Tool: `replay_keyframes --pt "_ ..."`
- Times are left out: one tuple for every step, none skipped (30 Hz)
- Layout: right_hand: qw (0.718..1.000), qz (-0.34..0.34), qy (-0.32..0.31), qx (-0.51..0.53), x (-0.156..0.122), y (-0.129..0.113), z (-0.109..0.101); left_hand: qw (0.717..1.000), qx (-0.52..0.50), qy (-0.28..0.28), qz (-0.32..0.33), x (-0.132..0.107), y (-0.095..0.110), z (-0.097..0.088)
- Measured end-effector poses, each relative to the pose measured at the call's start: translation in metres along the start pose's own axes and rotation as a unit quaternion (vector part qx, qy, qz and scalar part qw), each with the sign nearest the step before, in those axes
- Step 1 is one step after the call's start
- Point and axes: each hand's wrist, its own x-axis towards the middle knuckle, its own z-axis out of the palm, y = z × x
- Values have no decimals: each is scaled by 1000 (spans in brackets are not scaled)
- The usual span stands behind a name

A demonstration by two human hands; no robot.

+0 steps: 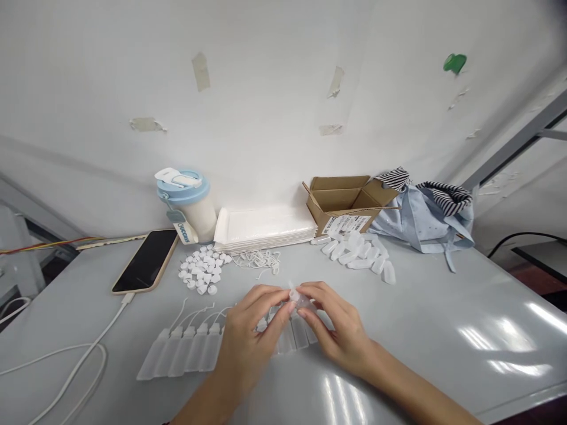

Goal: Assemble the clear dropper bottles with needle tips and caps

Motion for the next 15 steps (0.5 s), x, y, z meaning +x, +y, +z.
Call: replay_keyframes --pt "1000 3 0 1 0 0 0 1000 4 4 11 0 0 0" --pt "1000 6 -1 2 -1 1 1 999 13 11 29 -1 -1 1" --pt "1000 10 -2 5 -2 1 2 998 28 20 51 -2 -2 2" --pt "1000 17 -6 12 -3 0 2 996 46 28 76 -3 -3 3" --pt "999 29 -8 23 -3 0 3 992 67 36 104 -4 -3 3" --pt "998 53 -8 44 -3 -1 3 987 86 42 129 -5 -4 4" --pt "993 91 -7 76 -3 -2 3 982 102 44 151 -6 -5 5" --pt "983 143 -4 118 -2 -3 3 978 115 40 167 -7 -6 5" --pt "964 205 0 167 0 -4 1 976 124 32 177 -8 -7 5" --pt "939 266 6 217 3 -4 0 974 133 20 181 -8 -8 5" --pt "910 320 13 264 5 -4 -3 973 140 7 183 -8 -9 5" --pt "882 360 22 303 8 -3 -6 972 147 -4 182 -8 -10 5" --pt "860 385 31 335 11 -1 -10 971 152 -13 182 -7 -12 4" --pt "841 400 37 362 13 2 -13 971 155 -16 181 -6 -13 4" --pt "825 411 36 386 14 5 -16 971 157 -15 179 -5 -14 3"
